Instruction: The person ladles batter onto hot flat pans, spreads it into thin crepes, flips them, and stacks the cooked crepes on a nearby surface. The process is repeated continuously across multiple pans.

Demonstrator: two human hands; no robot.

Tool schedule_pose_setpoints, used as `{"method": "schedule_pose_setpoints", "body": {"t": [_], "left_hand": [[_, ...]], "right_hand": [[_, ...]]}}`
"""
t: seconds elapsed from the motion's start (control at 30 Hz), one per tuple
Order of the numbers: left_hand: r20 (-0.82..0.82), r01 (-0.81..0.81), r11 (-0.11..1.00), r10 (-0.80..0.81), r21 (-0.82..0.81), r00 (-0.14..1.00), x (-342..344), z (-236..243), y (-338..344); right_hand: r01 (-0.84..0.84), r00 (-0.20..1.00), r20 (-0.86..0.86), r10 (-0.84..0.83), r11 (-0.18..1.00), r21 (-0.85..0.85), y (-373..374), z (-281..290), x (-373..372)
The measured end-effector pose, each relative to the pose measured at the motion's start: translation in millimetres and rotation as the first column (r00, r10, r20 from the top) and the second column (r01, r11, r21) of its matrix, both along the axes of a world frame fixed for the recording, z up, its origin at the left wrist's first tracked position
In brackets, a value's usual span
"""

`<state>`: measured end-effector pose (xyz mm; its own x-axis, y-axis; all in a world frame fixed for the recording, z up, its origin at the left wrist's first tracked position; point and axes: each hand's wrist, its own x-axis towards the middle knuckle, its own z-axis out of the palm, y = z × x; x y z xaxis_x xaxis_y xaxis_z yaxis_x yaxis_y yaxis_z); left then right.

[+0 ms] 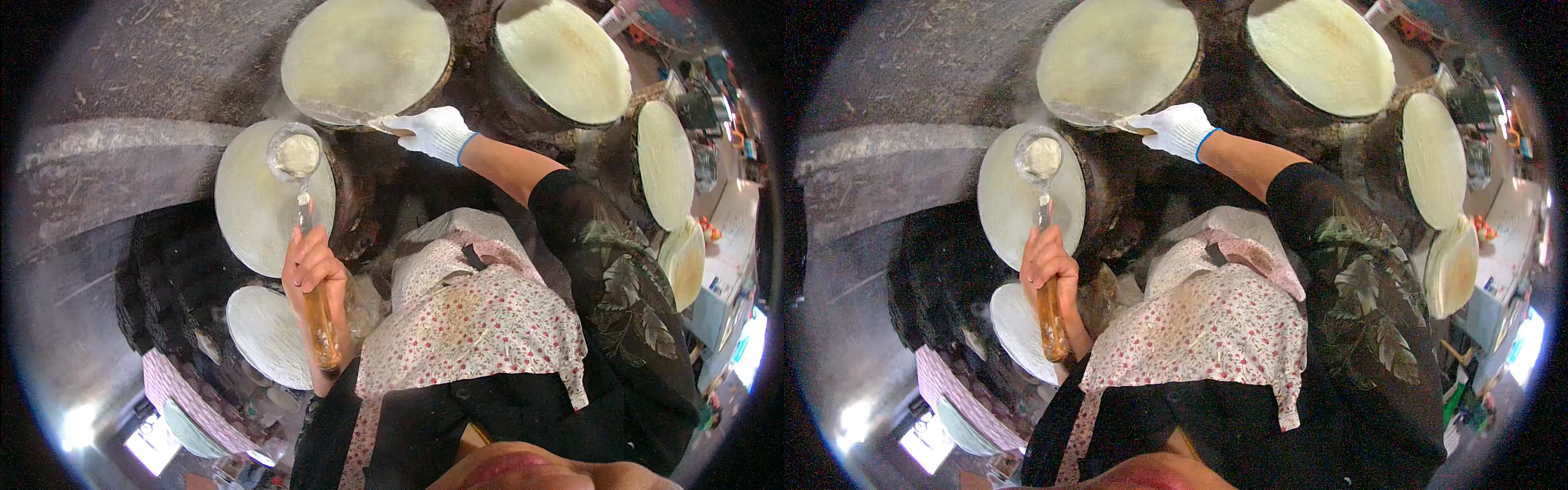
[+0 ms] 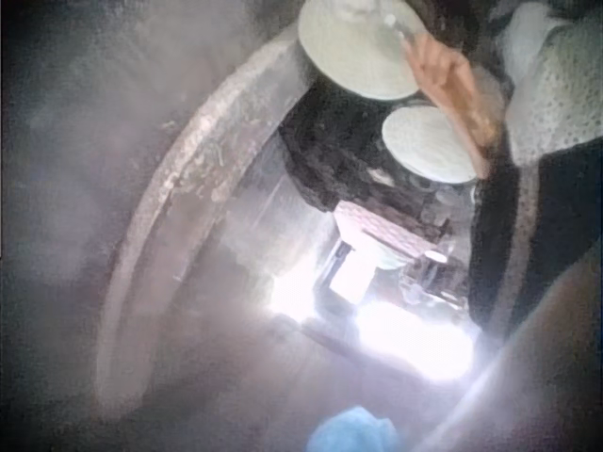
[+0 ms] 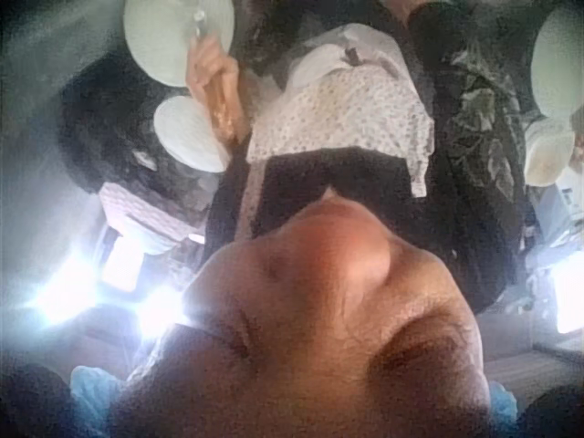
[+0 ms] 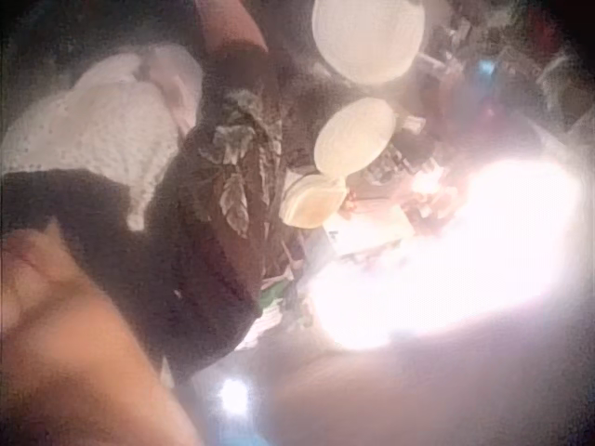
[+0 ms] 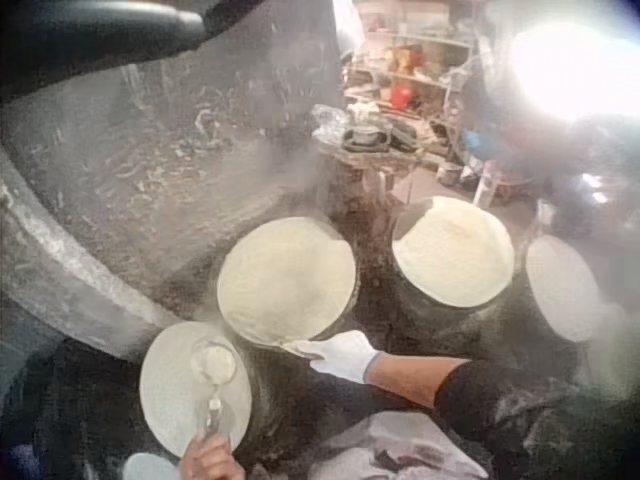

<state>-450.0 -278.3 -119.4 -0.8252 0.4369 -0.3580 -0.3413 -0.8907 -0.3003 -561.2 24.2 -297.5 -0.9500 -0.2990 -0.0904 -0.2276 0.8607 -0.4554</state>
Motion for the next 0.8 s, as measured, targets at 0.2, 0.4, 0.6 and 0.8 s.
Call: {"method": "schedule_pose_setpoints", "body": {"t": [0.2,0.4,0.6,0.8], "left_hand": [[-0.044,0.038,0.999,-0.037,0.032,0.998,8,1,4],[-0.030,0.008,1.000,-0.007,0.008,1.000,28,6,38],[-0.043,0.009,1.000,-0.008,0.020,0.999,50,11,114],[0.008,0.020,1.000,-0.021,0.023,1.000,79,23,217]], "right_hand": [[0.382,0.866,-0.289,-0.407,0.913,-0.142,-6,-5,104],[0.482,0.841,-0.043,-0.540,0.782,-0.394,19,9,106],[0.205,0.978,0.072,-0.194,0.951,-0.230,68,-12,149],[0.025,0.995,0.095,-0.006,0.979,-0.201,179,3,236]]}}
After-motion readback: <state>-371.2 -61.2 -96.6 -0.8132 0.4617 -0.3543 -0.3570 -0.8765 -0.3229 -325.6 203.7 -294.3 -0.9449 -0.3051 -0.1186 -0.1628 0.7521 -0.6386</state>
